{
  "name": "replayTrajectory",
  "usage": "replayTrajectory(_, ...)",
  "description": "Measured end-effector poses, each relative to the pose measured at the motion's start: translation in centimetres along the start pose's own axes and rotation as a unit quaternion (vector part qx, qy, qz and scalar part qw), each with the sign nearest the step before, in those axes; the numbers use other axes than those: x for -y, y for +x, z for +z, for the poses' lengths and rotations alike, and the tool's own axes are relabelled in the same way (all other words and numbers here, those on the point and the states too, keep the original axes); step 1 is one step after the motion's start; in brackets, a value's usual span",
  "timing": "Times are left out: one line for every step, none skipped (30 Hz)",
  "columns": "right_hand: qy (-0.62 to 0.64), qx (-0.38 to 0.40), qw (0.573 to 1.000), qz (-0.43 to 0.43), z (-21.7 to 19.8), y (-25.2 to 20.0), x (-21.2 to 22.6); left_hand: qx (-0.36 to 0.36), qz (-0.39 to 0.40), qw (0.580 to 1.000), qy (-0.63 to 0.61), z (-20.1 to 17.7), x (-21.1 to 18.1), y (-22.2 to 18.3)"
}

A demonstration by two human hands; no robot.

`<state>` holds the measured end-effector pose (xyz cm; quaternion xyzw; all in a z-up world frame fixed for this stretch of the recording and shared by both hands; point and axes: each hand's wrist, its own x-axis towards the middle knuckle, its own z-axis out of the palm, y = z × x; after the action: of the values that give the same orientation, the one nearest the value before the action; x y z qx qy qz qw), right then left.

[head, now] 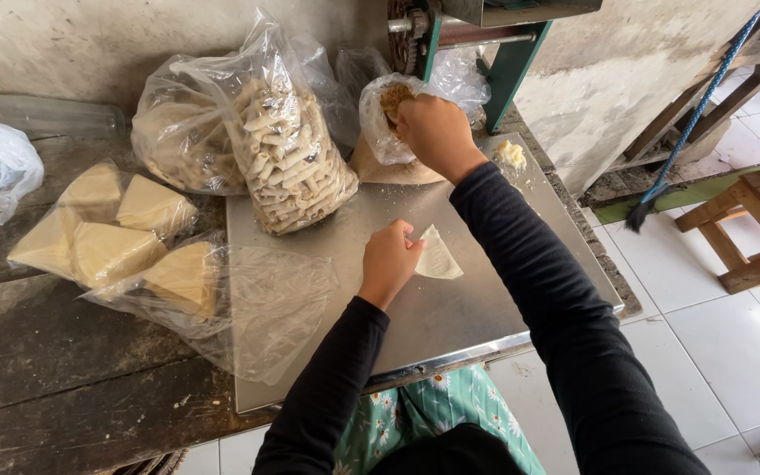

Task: The person repeatedly scoops a grainy filling into thin triangular wrappers, folds them into sealed dumplings, and stacks them on the metal table. The process continues throughout the clip with consistent hand motions and no visible change in the environment.

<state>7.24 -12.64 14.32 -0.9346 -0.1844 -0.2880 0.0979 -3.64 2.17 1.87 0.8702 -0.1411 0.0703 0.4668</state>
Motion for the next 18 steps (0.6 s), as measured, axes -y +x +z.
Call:
replayTrajectory(0.002,-0.01,1.0,0.006,0.5,0.4,-0.4,0.02,0.003,1.0,-0.001,-0.1,0.3,0.0)
replayTrajectory(0.004,-0.021,1.0,0.012,1.0,0.8,-0.7,0.041,0.007,0.999,-0.001,-0.2,0.5,0.0)
replayTrajectory(0.023,-0.043,0.999,0.011,1.4,1.1,-1.1,0.062,0.01,0.998,-0.002,-0.2,0.7,0.0)
replayTrajectory(0.04,-0.065,0.997,0.011,1.7,1.4,-1.4,0.066,0.014,0.998,-0.003,-0.1,0.8,-0.1)
replayTrajectory(0.058,-0.087,0.994,0.01,2.0,1.7,-1.8,0.07,0.018,0.997,-0.005,0.0,0.9,-0.2)
replayTrajectory(0.081,-0.101,0.991,0.024,2.3,2.0,-2.1,0.074,0.021,0.997,-0.007,0.1,0.9,-0.2)
replayTrajectory(0.105,-0.114,0.987,0.039,2.6,2.4,-2.3,0.087,0.005,0.996,-0.02,0.1,0.9,-0.3)
replayTrajectory(0.129,-0.127,0.982,0.051,2.9,2.8,-2.6,0.099,-0.012,0.994,-0.033,0.2,0.8,-0.4)
replayTrajectory(0.147,-0.146,0.977,0.054,3.2,3.1,-2.8,0.11,-0.029,0.992,-0.047,0.2,0.7,-0.4)
replayTrajectory(0.164,-0.165,0.971,0.056,3.6,3.3,-3.0,0.111,-0.031,0.992,-0.05,0.2,0.6,-0.5)
replayTrajectory(0.182,-0.184,0.964,0.058,3.9,3.5,-3.2,0.112,-0.034,0.992,-0.054,0.1,0.6,-0.5)
replayTrajectory(0.189,-0.177,0.963,0.069,4.3,3.7,-3.4,0.114,-0.036,0.991,-0.057,0.0,0.5,-0.5)
replayTrajectory(0.196,-0.17,0.962,0.079,4.7,3.9,-3.5,0.108,-0.03,0.993,-0.036,-0.1,0.5,-0.6)
replayTrajectory(0.202,-0.164,0.961,0.09,5.0,4.0,-3.7,0.101,-0.024,0.994,-0.015,-0.2,0.4,-0.6)
replayTrajectory(0.213,-0.145,0.96,0.108,5.2,4.0,-3.9,0.095,-0.018,0.995,0.005,-0.2,0.4,-0.5)
replayTrajectory(0.223,-0.127,0.958,0.126,5.3,3.9,-4.0,0.089,-0.009,0.996,-0.005,-0.2,0.4,-0.5)
replayTrajectory(0.232,-0.108,0.956,0.144,5.3,3.8,-4.0,0.082,0.0,0.996,-0.016,-0.2,0.4,-0.5)
replayTrajectory(0.254,-0.11,0.95,0.143,5.4,3.7,-4.0,0.076,0.009,0.997,-0.028,-0.2,0.4,-0.5)
